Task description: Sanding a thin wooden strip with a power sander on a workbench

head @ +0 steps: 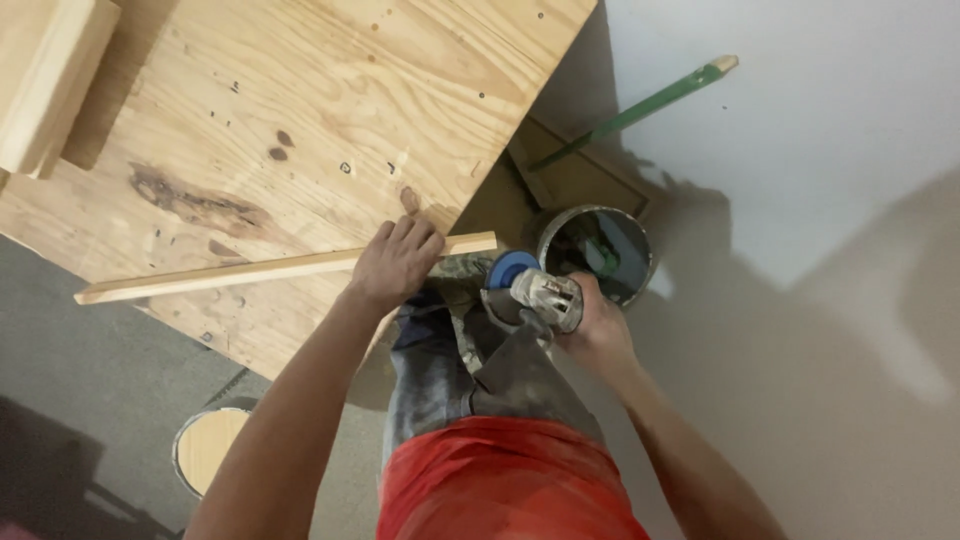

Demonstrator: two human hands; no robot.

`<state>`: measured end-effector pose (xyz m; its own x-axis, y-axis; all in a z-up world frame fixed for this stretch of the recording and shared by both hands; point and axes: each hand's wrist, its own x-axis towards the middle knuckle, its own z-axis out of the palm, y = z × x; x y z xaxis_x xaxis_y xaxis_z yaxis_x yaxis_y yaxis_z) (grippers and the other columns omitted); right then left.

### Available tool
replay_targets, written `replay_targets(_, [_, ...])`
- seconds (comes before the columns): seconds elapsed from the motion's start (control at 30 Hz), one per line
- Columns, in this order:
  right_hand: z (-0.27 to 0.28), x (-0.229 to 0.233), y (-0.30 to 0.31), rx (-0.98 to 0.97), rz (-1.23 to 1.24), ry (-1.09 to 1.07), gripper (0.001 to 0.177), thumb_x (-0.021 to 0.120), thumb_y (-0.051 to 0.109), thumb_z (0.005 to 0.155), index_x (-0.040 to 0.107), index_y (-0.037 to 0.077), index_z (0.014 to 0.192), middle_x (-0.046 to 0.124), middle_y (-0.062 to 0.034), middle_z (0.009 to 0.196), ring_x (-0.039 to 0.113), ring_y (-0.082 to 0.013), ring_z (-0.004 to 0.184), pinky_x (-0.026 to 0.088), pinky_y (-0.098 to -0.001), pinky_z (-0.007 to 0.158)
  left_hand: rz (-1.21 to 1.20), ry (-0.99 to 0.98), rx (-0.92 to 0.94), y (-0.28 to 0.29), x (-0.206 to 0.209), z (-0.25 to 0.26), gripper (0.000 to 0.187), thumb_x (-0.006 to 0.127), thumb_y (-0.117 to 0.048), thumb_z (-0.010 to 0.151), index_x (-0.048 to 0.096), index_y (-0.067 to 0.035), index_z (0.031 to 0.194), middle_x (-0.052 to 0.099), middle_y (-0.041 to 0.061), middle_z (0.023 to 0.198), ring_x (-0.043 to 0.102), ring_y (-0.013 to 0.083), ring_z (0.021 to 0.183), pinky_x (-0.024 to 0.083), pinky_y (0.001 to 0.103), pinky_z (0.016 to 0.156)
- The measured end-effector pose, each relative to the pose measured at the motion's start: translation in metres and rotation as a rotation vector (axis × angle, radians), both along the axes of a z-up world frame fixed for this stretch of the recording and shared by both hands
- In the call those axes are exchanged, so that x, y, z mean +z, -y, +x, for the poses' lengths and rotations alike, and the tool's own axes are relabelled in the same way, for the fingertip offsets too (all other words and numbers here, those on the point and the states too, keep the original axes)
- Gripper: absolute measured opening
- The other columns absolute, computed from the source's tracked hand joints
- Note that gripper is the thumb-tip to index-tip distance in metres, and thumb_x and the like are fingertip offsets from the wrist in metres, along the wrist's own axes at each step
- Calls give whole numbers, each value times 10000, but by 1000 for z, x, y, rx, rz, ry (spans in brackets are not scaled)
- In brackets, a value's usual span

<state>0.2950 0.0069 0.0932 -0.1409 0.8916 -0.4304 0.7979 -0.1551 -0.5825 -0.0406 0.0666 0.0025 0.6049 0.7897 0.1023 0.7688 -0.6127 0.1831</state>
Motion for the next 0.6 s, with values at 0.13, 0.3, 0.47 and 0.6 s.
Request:
replay_targets(0.13, [-17, 22, -29, -67, -183, -22, 708, 764, 312, 755, 442, 121, 1356, 692, -246, 1100, 701, -482, 1032, 527, -644, 903, 4, -64, -10, -4, -3, 0, 264, 476, -400, 1040, 533, -143, 1027, 511, 75, 1018, 544, 310, 981, 422, 398, 787])
replay_targets(0.3, [-20, 21, -39, -101, -240, -109, 701, 719, 343, 777, 428, 159, 1387, 672, -263, 1123, 659, -537, 1076, 489, -692, 909, 4, -57, -23, -5, -9, -2, 273, 479, -393, 1049, 531, -127, 1020, 503, 88, 1018, 555, 339, 1045, 431, 409, 787])
replay_targets(0.47, [3, -32, -4, 21, -172, -42, 818, 873, 240, 679, 432, 171, 1364, 698, -237, 1092, 691, -495, 1049, 528, -642, 895, -52, -49, -8, -12, 14, -1, 365, 401, -478, 1076, 504, -140, 985, 473, 75, 998, 546, 345, 1096, 447, 406, 812])
replay_targets(0.6, [1, -27, 9, -3, -205, 4, 751, 899, 251, 664, 483, 205, 1288, 735, -169, 1043, 713, -445, 1029, 568, -589, 891, -161, -20, 10, -28, 32, -1, 377, 512, -480, 1032, 544, -104, 1015, 498, 128, 1041, 531, 438, 1204, 482, 456, 837])
